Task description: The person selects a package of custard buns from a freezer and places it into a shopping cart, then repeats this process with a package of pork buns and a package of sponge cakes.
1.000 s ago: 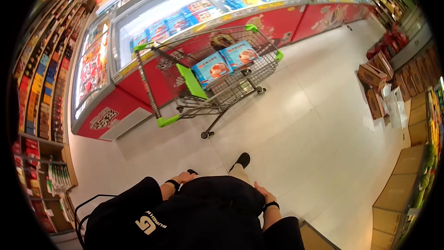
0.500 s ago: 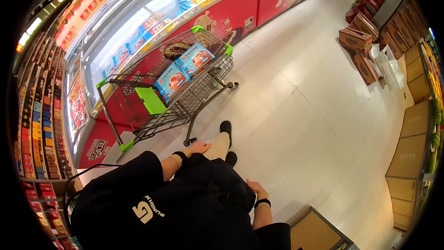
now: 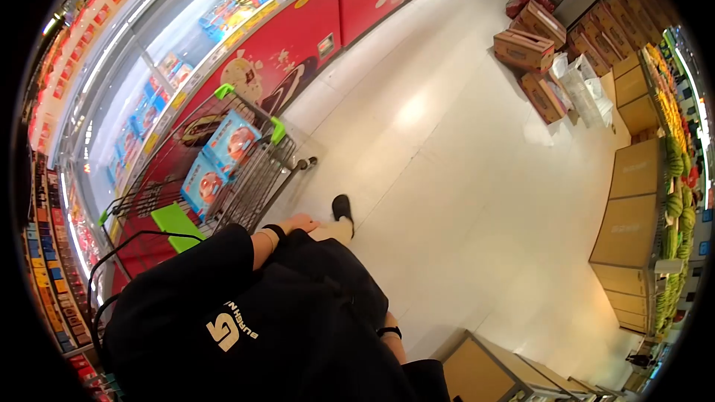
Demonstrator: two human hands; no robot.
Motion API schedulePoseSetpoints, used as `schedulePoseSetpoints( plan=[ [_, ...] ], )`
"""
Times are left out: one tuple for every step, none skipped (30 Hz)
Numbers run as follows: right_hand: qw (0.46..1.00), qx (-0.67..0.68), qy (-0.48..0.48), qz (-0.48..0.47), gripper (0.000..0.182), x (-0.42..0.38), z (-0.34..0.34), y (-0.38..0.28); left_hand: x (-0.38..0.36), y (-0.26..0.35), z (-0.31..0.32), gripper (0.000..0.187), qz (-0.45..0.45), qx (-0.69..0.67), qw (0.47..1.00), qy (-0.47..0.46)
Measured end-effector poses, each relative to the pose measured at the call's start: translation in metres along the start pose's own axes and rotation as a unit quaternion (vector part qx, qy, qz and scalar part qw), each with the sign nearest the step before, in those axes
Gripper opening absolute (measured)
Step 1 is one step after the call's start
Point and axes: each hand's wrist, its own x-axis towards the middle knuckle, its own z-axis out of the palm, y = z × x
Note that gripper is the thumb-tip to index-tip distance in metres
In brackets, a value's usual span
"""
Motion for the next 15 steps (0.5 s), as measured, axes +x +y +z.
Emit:
schedulePoseSetpoints(
  plan=[
    [0.999, -0.025, 0.043, 0.003, 0.049, -0.005, -0.022, -0.034, 0.019, 0.011, -0.020, 0.067, 0.006, 0.010, 1.000, -0.014],
    [0.997, -0.007, 0.055, -0.043, 0.046, 0.009, -0.044, -0.050, 0.029, 0.020, -0.035, 0.067, 0.007, 0.020, 0.999, -0.035],
    [0.994, 0.014, 0.061, -0.086, 0.043, 0.020, -0.058, -0.060, 0.030, 0.027, -0.047, 0.067, 0.005, 0.032, 0.998, -0.062],
    [0.992, 0.065, 0.056, -0.095, 0.044, 0.021, -0.078, -0.083, 0.029, 0.038, -0.064, 0.066, 0.008, 0.035, 0.995, -0.095],
    [0.983, 0.153, 0.038, -0.092, 0.046, 0.014, -0.102, -0.118, 0.035, 0.038, -0.068, 0.064, 0.009, 0.024, 0.997, -0.075],
    [0.969, 0.231, 0.017, -0.083, 0.048, 0.007, -0.124, -0.155, 0.045, 0.035, -0.067, 0.062, 0.010, 0.014, 0.999, -0.050],
    [0.951, 0.299, 0.006, -0.078, 0.051, -0.001, -0.143, -0.184, 0.057, 0.028, -0.064, 0.063, 0.016, 0.030, 0.999, -0.027],
    [0.952, 0.300, -0.010, -0.054, 0.050, 0.004, -0.160, -0.206, 0.063, 0.026, -0.072, 0.063, 0.003, 0.028, 0.998, -0.058],
    [0.953, 0.300, -0.026, -0.031, 0.050, 0.008, -0.178, -0.228, 0.067, 0.022, -0.077, 0.062, -0.004, 0.009, 0.998, -0.057],
    [0.951, 0.307, -0.035, -0.031, 0.049, 0.023, -0.187, -0.231, 0.069, 0.018, -0.080, 0.061, -0.013, -0.013, 0.998, -0.057],
    [0.951, 0.303, -0.041, -0.033, 0.048, 0.046, -0.194, -0.228, 0.072, 0.015, -0.083, 0.060, -0.024, -0.031, 0.998, -0.049],
    [0.954, 0.293, -0.046, -0.038, 0.046, 0.069, -0.202, -0.225, 0.076, 0.009, -0.086, 0.059, -0.035, -0.048, 0.997, -0.040],
    [0.957, 0.283, -0.051, -0.042, 0.045, 0.095, -0.211, -0.221, 0.079, 0.003, -0.088, 0.058, -0.048, -0.065, 0.996, -0.030],
    [0.959, 0.273, -0.054, -0.050, 0.044, 0.122, -0.219, -0.216, 0.083, -0.009, -0.082, 0.056, -0.050, -0.079, 0.995, -0.033],
    [0.959, 0.270, -0.056, -0.065, 0.043, 0.151, -0.228, -0.214, 0.095, -0.022, -0.075, 0.054, -0.050, -0.090, 0.994, -0.031]
  ],
)
